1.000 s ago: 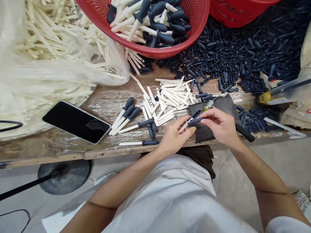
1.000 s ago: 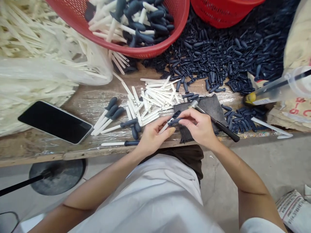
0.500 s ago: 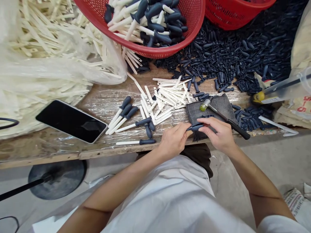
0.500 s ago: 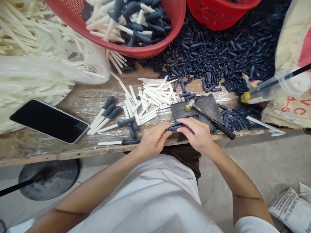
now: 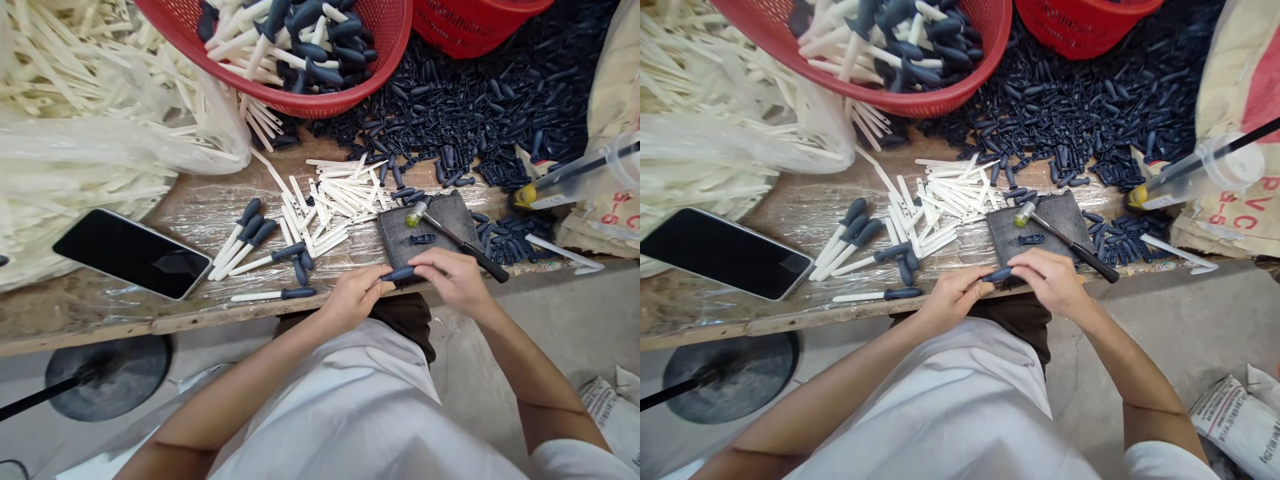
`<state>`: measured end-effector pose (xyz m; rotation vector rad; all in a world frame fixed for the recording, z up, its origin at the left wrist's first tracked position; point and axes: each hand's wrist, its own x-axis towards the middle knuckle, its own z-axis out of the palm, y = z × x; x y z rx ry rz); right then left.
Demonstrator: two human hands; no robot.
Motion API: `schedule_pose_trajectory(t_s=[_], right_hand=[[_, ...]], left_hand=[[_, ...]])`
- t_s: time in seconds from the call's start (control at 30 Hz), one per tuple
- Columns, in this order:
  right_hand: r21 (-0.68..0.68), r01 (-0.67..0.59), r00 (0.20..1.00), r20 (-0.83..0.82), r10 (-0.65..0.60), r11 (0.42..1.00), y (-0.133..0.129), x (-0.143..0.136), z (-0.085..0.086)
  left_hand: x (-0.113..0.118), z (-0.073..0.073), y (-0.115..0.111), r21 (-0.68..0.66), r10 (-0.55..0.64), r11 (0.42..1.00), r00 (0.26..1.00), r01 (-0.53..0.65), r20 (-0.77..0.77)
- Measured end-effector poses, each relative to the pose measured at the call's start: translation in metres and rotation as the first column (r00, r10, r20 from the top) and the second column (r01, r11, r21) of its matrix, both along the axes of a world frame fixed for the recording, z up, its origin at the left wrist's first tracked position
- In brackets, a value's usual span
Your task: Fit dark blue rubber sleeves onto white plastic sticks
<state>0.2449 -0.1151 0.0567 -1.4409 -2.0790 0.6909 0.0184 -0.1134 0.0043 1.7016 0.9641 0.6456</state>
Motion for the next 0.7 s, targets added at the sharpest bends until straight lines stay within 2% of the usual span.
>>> schedule_pose_trajectory(t_s=[0.07,0.13,0.2,0.23,0.33,0.4,0.47,0.57,0.7], right_hand=[[0.124,0.127,0.975,0.168,-0.147,0.984,0.008,0.016,-0.004],[0.229,0.189,0.880,0.391,-0.269,0.955,0.018,0.032,-0.012],[0.226,0.163,0.790,0.553,-0.264,0.960,0.025,0.045,-0.022],[0.209,0.155,0.771,0.585,-0.250,0.966,0.026,0.048,-0.026],[0.200,0.221,0.775,0.558,-0.296,0.955,0.020,0.048,-0.027],[0.179,0.265,0.797,0.513,-0.319,0.948,0.006,0.043,-0.019],[0.122,0.238,0.827,0.495,-0.266,0.964,-0.010,0.037,-0.006],[0.068,0.185,0.858,0.476,-0.195,0.980,-0.035,0.028,0.010],[0.131,0.262,0.843,0.451,-0.292,0.956,-0.049,0.020,0.009]], left_hand=[[-0.002,0.000,0.003,-0.103,0.009,0.995,1.000,-0.008,0.006],[-0.003,0.000,0.007,-0.199,-0.008,0.980,1.000,0.010,0.009],[-0.003,0.000,0.012,-0.299,-0.014,0.954,0.999,0.027,0.046],[-0.002,-0.001,0.015,-0.351,-0.007,0.936,0.998,0.031,0.069],[0.003,-0.001,0.022,-0.525,0.051,0.851,0.995,0.004,0.090],[0.005,0.000,0.026,-0.631,0.066,0.776,0.995,-0.005,0.073],[0.007,0.002,0.029,-0.697,0.063,0.717,0.996,-0.001,0.063],[0.010,0.005,0.031,-0.733,0.077,0.680,0.994,0.007,0.082],[0.016,0.005,0.030,-0.735,0.111,0.678,0.990,-0.010,0.088]])
